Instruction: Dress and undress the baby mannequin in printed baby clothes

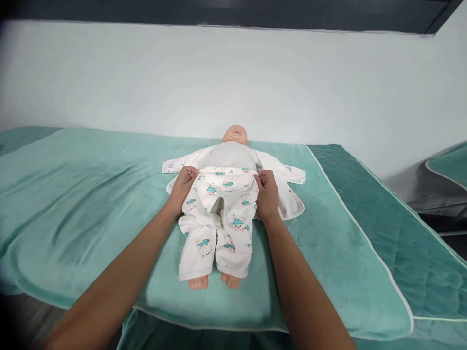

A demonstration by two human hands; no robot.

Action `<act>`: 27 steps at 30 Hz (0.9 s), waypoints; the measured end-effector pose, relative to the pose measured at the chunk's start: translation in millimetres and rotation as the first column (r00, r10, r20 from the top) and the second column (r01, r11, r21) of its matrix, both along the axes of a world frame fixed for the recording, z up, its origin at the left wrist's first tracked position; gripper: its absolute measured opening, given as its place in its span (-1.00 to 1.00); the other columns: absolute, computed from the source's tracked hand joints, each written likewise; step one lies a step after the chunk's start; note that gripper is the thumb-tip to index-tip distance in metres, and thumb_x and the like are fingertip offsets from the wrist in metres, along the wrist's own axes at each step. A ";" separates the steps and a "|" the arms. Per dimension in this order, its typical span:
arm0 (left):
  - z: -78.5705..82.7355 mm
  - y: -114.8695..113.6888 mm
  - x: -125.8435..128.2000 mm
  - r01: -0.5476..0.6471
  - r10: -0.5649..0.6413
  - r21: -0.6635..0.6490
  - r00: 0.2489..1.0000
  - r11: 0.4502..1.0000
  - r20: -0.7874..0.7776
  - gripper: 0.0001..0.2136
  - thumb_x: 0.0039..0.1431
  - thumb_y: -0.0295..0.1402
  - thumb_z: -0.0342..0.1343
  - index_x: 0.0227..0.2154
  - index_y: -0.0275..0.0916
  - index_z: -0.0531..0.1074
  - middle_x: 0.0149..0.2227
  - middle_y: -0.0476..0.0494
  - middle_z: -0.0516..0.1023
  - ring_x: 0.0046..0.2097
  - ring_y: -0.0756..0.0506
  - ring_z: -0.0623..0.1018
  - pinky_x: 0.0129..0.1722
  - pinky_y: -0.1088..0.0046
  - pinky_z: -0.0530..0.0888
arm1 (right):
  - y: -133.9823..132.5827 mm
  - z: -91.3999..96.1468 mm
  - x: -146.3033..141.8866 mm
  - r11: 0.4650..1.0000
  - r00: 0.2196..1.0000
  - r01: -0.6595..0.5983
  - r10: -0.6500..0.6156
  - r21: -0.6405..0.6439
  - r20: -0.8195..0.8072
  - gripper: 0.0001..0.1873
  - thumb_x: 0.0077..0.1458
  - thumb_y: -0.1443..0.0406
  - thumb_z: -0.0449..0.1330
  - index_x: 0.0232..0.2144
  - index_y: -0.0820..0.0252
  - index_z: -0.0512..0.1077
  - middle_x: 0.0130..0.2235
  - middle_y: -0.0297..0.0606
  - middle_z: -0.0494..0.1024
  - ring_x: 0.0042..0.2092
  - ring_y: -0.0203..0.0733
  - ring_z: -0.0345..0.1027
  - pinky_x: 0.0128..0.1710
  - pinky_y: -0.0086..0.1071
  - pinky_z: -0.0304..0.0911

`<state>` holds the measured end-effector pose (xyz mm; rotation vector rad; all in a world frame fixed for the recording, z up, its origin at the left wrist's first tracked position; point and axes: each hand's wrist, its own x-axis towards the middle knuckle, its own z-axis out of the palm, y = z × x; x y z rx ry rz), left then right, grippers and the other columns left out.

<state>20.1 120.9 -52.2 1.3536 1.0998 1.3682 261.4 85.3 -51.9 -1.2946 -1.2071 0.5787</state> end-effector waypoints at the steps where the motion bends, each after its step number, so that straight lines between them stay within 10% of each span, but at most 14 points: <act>1: -0.3 -0.2 -0.4 0.001 -0.001 -0.001 1.000 1.000 0.002 -0.89 0.22 -0.30 0.13 -0.30 -0.18 0.32 -0.42 0.04 0.33 -0.37 0.00 0.34 -0.37 0.49 0.26 | 0.4 -1.2 0.5 1.000 1.000 -0.013 0.013 -0.020 -0.019 -0.77 0.14 0.07 0.18 -0.34 0.05 0.29 -0.48 -0.42 0.35 -0.42 -0.22 0.19 -0.43 -0.36 0.13; 13: -3.1 -2.1 -10.0 0.196 -0.181 -0.146 0.978 0.970 0.106 -0.69 0.00 -0.25 0.32 -0.19 -0.17 0.44 -0.16 -0.06 0.56 -0.20 -0.05 0.51 -0.23 0.47 0.43 | -14.5 3.2 11.4 0.932 0.942 -0.301 0.258 -0.204 -0.213 -0.71 -0.11 0.20 0.32 -0.31 0.12 0.38 -0.34 -0.35 0.56 -0.37 -0.22 0.36 -0.43 -0.39 0.27; 27: 9.8 -4.8 -6.9 0.272 -0.210 -0.281 0.950 0.920 0.229 -0.72 -0.09 -0.20 0.36 -0.45 -0.23 0.41 -0.44 -0.01 0.51 -0.43 -0.01 0.44 -0.43 0.48 0.36 | -3.6 5.0 -3.4 0.970 0.926 -0.187 0.121 -0.155 -0.357 -0.58 -0.08 0.02 0.34 -0.51 0.08 0.21 -0.60 -0.50 0.24 -0.56 -0.32 0.08 -0.59 -0.41 0.05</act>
